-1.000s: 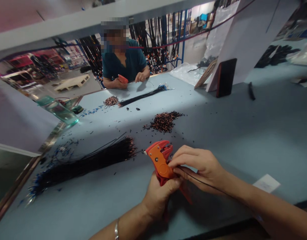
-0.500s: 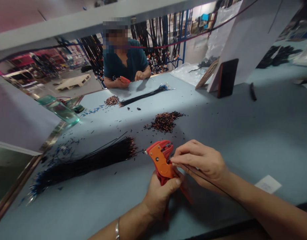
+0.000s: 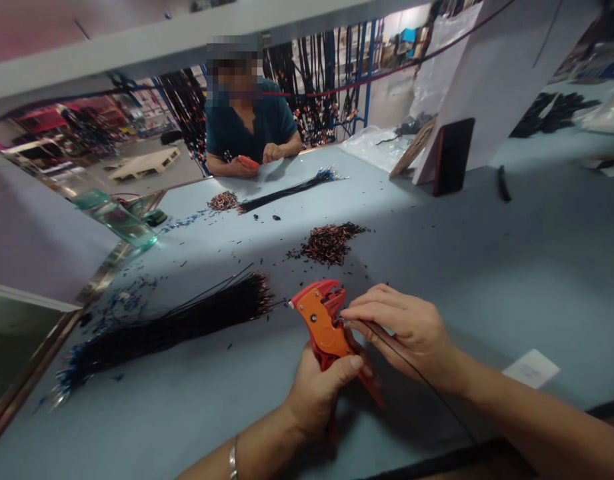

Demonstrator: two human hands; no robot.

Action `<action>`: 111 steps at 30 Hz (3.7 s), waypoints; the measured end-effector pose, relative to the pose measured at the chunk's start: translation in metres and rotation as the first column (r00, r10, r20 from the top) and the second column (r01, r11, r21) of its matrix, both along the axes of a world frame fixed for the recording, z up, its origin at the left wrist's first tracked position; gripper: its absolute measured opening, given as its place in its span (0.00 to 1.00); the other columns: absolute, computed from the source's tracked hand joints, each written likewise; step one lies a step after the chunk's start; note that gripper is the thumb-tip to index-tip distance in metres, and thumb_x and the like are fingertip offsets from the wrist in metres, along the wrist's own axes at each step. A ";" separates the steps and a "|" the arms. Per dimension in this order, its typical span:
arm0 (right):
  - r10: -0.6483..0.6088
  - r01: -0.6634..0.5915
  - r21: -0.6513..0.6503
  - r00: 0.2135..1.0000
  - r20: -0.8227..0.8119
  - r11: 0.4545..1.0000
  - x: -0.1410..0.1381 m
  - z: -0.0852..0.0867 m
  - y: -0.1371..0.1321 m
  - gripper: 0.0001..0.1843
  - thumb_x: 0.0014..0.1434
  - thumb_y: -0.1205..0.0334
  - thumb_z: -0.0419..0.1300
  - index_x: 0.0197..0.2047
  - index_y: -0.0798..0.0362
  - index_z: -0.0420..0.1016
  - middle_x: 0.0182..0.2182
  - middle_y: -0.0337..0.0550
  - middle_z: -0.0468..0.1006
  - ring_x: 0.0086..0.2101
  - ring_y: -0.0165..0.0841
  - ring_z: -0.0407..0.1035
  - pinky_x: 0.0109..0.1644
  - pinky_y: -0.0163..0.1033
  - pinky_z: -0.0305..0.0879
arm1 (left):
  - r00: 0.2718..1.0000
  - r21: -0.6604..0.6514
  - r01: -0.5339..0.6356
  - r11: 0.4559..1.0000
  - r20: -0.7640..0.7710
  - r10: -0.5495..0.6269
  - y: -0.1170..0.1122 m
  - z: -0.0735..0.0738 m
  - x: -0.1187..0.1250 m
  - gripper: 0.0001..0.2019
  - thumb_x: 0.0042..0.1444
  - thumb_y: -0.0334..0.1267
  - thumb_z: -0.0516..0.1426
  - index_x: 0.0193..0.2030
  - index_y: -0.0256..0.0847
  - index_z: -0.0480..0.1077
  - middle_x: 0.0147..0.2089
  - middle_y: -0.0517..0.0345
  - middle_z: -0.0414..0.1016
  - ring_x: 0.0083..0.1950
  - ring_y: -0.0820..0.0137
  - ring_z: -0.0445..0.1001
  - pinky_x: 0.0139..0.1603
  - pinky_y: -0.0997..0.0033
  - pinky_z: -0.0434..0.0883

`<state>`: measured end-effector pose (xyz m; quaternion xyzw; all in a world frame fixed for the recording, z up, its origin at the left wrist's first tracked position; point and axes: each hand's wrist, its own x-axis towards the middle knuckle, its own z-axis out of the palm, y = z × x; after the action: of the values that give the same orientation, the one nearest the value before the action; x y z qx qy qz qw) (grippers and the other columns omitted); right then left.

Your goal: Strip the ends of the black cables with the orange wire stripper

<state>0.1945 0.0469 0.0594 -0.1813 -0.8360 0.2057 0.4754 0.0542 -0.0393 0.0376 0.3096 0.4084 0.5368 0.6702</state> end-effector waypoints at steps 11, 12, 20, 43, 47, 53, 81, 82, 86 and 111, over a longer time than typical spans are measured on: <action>-0.045 0.046 -0.035 0.998 0.038 0.998 -0.003 0.002 -0.006 0.08 0.63 0.68 0.59 0.40 0.51 0.79 0.32 0.40 0.79 0.31 0.28 0.71 0.35 0.35 0.67 | 0.993 -0.036 -0.105 0.994 -0.051 0.103 0.000 -0.003 -0.001 0.18 0.45 0.43 0.68 0.40 0.36 0.74 0.36 0.55 0.75 0.39 0.66 0.72 0.45 0.66 0.70; -0.034 0.036 -0.042 0.999 0.037 0.998 -0.003 0.002 -0.007 0.08 0.63 0.68 0.59 0.40 0.51 0.79 0.33 0.40 0.79 0.31 0.28 0.71 0.35 0.35 0.68 | 0.993 -0.038 -0.107 0.994 -0.047 0.105 0.000 -0.004 0.000 0.18 0.45 0.43 0.68 0.39 0.36 0.74 0.36 0.55 0.75 0.38 0.67 0.72 0.45 0.66 0.70; -0.061 0.071 -0.100 0.994 0.095 0.993 -0.001 0.000 -0.008 0.08 0.64 0.66 0.59 0.39 0.49 0.81 0.34 0.41 0.80 0.32 0.29 0.70 0.36 0.35 0.69 | 1.000 -0.032 -0.013 0.999 -0.028 0.013 0.000 -0.002 0.002 0.14 0.51 0.44 0.65 0.26 0.34 0.72 0.23 0.55 0.71 0.27 0.69 0.72 0.31 0.68 0.72; -0.026 0.027 -0.039 0.999 0.027 0.999 -0.001 0.007 -0.004 0.06 0.61 0.68 0.61 0.40 0.50 0.78 0.32 0.40 0.81 0.32 0.28 0.73 0.37 0.35 0.70 | 0.996 -0.122 -0.018 0.992 0.081 0.028 -0.001 -0.002 0.006 0.20 0.46 0.49 0.67 0.26 0.37 0.63 0.13 0.68 0.59 0.13 0.75 0.65 0.16 0.76 0.66; -0.054 0.054 0.011 0.998 0.026 0.998 -0.003 0.006 -0.004 0.05 0.61 0.69 0.61 0.39 0.50 0.78 0.31 0.40 0.81 0.31 0.28 0.74 0.37 0.35 0.69 | 0.997 -0.120 -0.006 0.993 0.082 0.016 0.000 -0.004 0.006 0.20 0.46 0.49 0.67 0.25 0.37 0.64 0.14 0.67 0.61 0.14 0.75 0.66 0.16 0.75 0.66; -0.092 0.082 0.155 0.994 0.060 0.984 -0.003 0.004 -0.006 0.07 0.61 0.71 0.59 0.38 0.52 0.77 0.31 0.41 0.82 0.29 0.27 0.74 0.37 0.36 0.66 | 0.999 -0.103 -0.039 0.994 0.014 0.041 -0.001 -0.002 0.007 0.24 0.48 0.53 0.65 0.20 0.38 0.60 0.13 0.67 0.57 0.13 0.77 0.63 0.15 0.77 0.64; -0.207 -0.004 -0.717 0.956 -0.207 0.697 0.004 0.013 0.006 0.06 0.59 0.59 0.63 0.33 0.52 0.77 0.27 0.39 0.79 0.27 0.29 0.74 0.33 0.33 0.72 | 0.827 0.014 0.138 0.990 0.549 -0.123 0.019 0.015 -0.033 0.09 0.56 0.43 0.57 0.34 0.40 0.64 0.21 0.63 0.70 0.20 0.72 0.72 0.25 0.72 0.73; -0.217 -0.013 -0.720 0.949 -0.227 0.694 0.005 0.013 0.007 0.06 0.59 0.60 0.63 0.33 0.52 0.77 0.27 0.39 0.79 0.27 0.29 0.74 0.33 0.34 0.72 | 0.808 0.063 0.162 0.985 0.565 -0.169 0.020 0.016 -0.037 0.10 0.55 0.44 0.57 0.34 0.40 0.63 0.20 0.64 0.69 0.17 0.73 0.70 0.23 0.73 0.73; -0.203 -0.050 -0.723 0.945 -0.258 0.689 0.008 0.017 0.013 0.05 0.59 0.61 0.62 0.32 0.52 0.75 0.26 0.37 0.77 0.27 0.28 0.73 0.33 0.34 0.71 | 0.776 0.142 0.254 0.957 0.561 -0.289 0.022 0.018 -0.044 0.12 0.54 0.46 0.58 0.30 0.43 0.59 0.15 0.68 0.61 0.12 0.76 0.62 0.18 0.76 0.69; 0.223 -0.139 -0.493 0.968 0.116 0.859 -0.022 -0.016 0.013 0.05 0.55 0.69 0.62 0.28 0.52 0.73 0.32 0.41 0.82 0.36 0.34 0.76 0.47 0.39 0.68 | 0.813 0.206 0.313 0.927 0.446 -0.373 0.021 0.013 -0.050 0.14 0.53 0.48 0.59 0.33 0.42 0.60 0.19 0.65 0.67 0.19 0.71 0.71 0.25 0.73 0.73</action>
<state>0.1723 0.0595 0.0434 -0.2310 -0.8089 0.4348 0.3213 0.0040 -0.0185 0.0506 0.2770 0.1338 0.4906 0.8153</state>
